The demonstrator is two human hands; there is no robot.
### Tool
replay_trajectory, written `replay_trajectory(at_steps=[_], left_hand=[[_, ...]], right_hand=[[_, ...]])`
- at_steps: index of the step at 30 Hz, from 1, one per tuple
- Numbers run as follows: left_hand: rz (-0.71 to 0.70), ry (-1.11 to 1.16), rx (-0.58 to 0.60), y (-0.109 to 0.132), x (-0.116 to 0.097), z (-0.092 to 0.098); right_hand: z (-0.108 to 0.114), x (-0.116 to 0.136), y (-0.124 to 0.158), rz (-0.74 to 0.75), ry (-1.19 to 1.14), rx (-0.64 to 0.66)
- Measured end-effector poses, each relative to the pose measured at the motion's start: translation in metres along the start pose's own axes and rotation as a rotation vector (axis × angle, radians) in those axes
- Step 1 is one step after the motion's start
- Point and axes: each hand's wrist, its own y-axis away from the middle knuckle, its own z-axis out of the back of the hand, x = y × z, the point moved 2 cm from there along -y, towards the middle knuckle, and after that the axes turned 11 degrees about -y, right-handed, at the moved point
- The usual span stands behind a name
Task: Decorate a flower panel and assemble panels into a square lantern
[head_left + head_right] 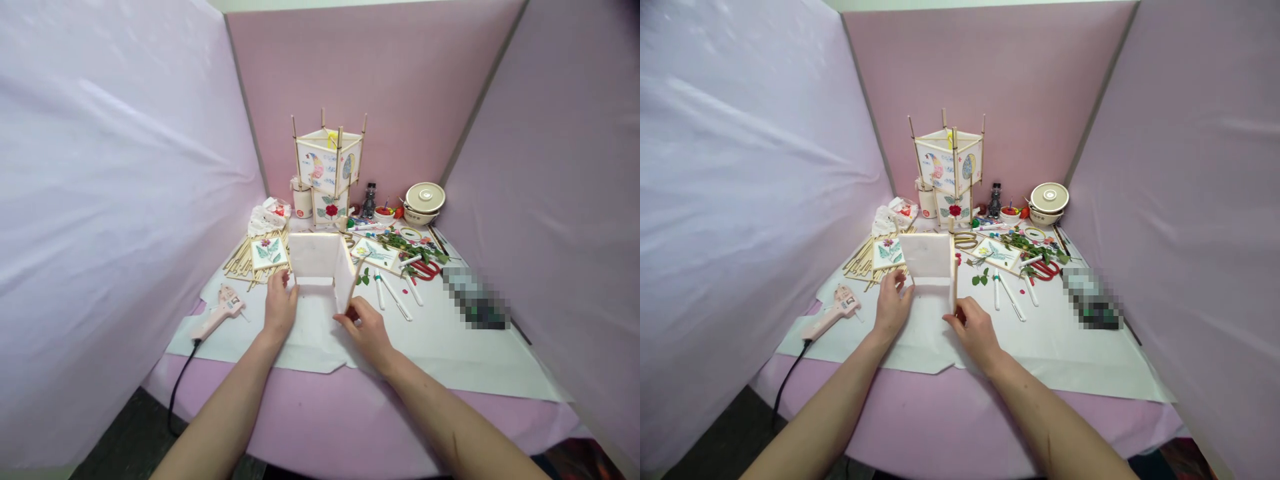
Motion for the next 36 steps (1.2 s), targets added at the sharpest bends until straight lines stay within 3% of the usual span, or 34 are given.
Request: replay_trajectory(at_steps=[3, 6, 9, 15, 20, 23, 26, 30, 36], left_hand=[[-0.063, 0.056, 0.012, 0.019, -0.018, 0.003], [-0.162, 0.229, 0.214, 0.041, -0.041, -0.001], [-0.084, 0.234, 0.327, 0.052, -0.050, -0.008], [0.178, 0.362, 0.371, 0.043, -0.029, -0.018], [0.265, 0.593, 0.471, 0.024, -0.015, -0.013], [0.315, 0.666, 0.540, 0.016, -0.011, -0.011], [0.312, 0.701, 0.595, 0.013, -0.004, -0.012], [0.225, 0.539, 0.558, 0.010, 0.007, -0.013], [0.156, 0.400, 0.578, 0.003, 0.010, -0.011]], right_hand=[[-0.005, 0.004, 0.001, 0.007, -0.023, 0.057], [-0.009, 0.009, 0.002, 0.062, -0.039, 0.147], [-0.012, 0.010, 0.006, 0.113, -0.091, 0.197], [-0.005, -0.002, 0.006, 0.022, -0.086, 0.081], [0.007, -0.019, -0.003, -0.118, 0.057, -0.071], [0.009, -0.028, -0.008, -0.173, 0.118, -0.088], [0.008, -0.034, -0.014, -0.211, 0.087, -0.062], [0.005, -0.038, -0.021, -0.264, 0.000, -0.049], [0.002, -0.035, -0.026, -0.287, 0.056, -0.059]])
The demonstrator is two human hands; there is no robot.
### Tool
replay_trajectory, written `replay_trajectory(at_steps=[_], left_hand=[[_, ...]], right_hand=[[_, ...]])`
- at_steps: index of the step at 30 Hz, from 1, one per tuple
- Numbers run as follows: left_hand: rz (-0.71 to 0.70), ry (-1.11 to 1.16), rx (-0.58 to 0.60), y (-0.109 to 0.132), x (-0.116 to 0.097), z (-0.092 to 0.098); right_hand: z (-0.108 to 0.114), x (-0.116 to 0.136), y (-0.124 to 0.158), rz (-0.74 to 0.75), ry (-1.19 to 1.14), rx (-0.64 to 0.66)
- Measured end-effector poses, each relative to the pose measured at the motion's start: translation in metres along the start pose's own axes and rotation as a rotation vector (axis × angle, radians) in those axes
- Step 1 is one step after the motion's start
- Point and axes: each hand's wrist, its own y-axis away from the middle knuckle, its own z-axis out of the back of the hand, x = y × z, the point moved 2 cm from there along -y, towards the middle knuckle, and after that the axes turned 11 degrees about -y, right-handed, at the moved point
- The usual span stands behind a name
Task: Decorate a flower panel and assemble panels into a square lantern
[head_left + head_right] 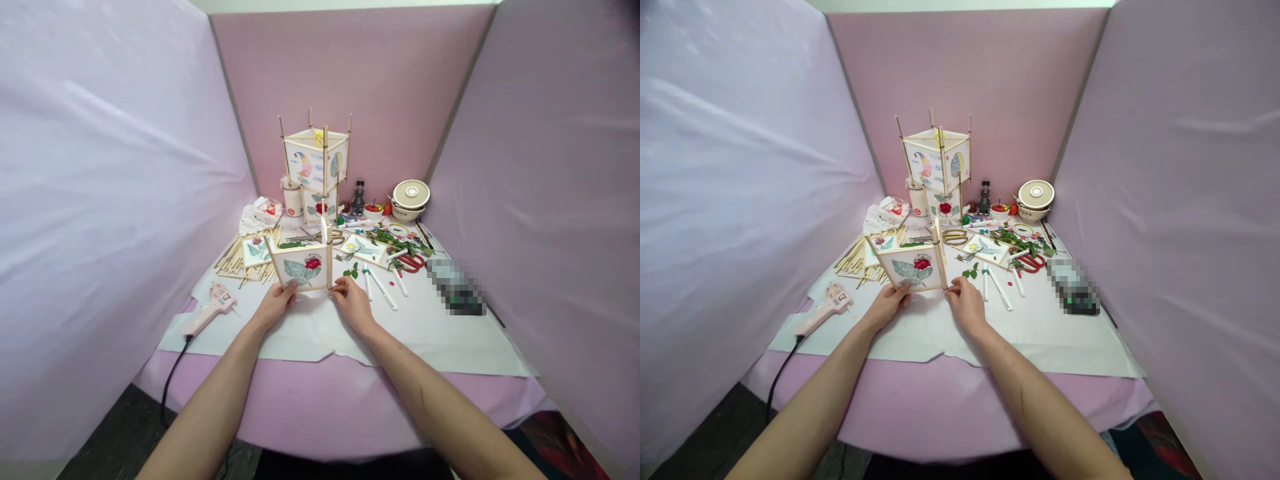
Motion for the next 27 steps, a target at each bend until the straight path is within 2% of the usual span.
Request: replay_trajectory(at_steps=[7, 16, 22, 24, 27], left_hand=[[0.013, -0.028, 0.031, -0.001, -0.001, 0.001], [-0.014, -0.032, 0.041, 0.002, -0.009, 0.001], [-0.094, 0.044, -0.139, -0.001, -0.011, 0.002], [-0.154, 0.050, -0.156, -0.002, -0.012, 0.003], [-0.182, -0.073, -0.180, -0.001, -0.013, 0.006]], right_hand=[[-0.002, 0.001, -0.003, -0.031, -0.022, 0.041], [-0.002, 0.000, -0.001, 0.015, 0.035, 0.042], [-0.002, 0.001, -0.001, 0.034, 0.039, 0.021], [-0.003, 0.000, -0.002, 0.030, 0.048, 0.004], [-0.003, -0.001, -0.002, 0.025, 0.047, -0.009]])
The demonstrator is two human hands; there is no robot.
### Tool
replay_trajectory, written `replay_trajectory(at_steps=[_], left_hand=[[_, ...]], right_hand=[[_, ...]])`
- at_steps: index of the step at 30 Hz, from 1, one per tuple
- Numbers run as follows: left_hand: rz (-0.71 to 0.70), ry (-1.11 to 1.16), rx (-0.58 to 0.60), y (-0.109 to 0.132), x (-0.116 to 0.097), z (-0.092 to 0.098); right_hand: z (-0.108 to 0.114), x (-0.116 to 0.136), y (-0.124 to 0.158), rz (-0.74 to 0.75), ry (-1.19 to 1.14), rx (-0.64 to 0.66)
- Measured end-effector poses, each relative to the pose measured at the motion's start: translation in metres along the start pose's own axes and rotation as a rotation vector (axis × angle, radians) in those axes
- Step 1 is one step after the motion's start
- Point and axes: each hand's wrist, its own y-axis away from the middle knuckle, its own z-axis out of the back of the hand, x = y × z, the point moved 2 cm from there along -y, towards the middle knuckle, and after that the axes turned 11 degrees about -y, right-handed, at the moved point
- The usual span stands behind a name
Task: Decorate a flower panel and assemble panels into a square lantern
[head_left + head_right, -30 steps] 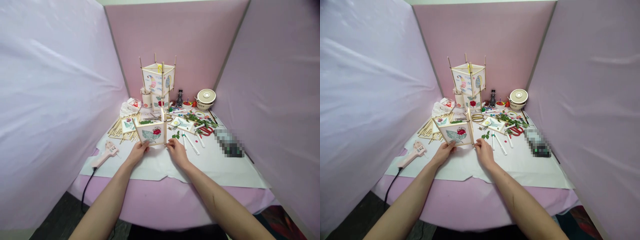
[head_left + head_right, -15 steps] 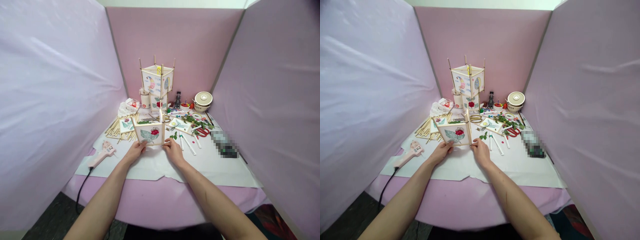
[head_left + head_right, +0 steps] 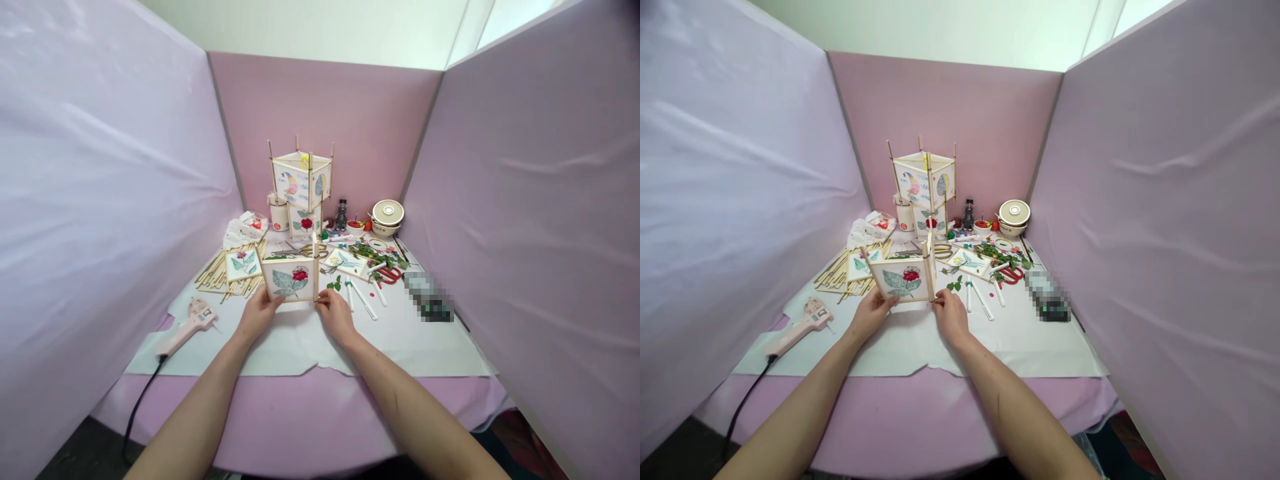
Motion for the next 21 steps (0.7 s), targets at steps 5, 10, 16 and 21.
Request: replay_trajectory(at_steps=[5, 10, 16, 21], left_hand=[[0.006, -0.274, -0.011, 0.001, 0.004, 0.003], [-0.080, -0.376, -0.030, -0.003, 0.014, 0.002], [-0.124, -0.411, -0.023, -0.002, 0.014, 0.001], [0.000, -0.442, 0.014, -0.002, 0.015, 0.000]], right_hand=[[0.000, 0.002, 0.002, 0.013, 0.047, -0.014], [0.000, 0.001, 0.003, 0.044, 0.057, -0.022], [0.000, 0.000, 0.003, 0.070, 0.048, -0.016], [0.000, -0.001, 0.004, 0.082, 0.039, -0.012]])
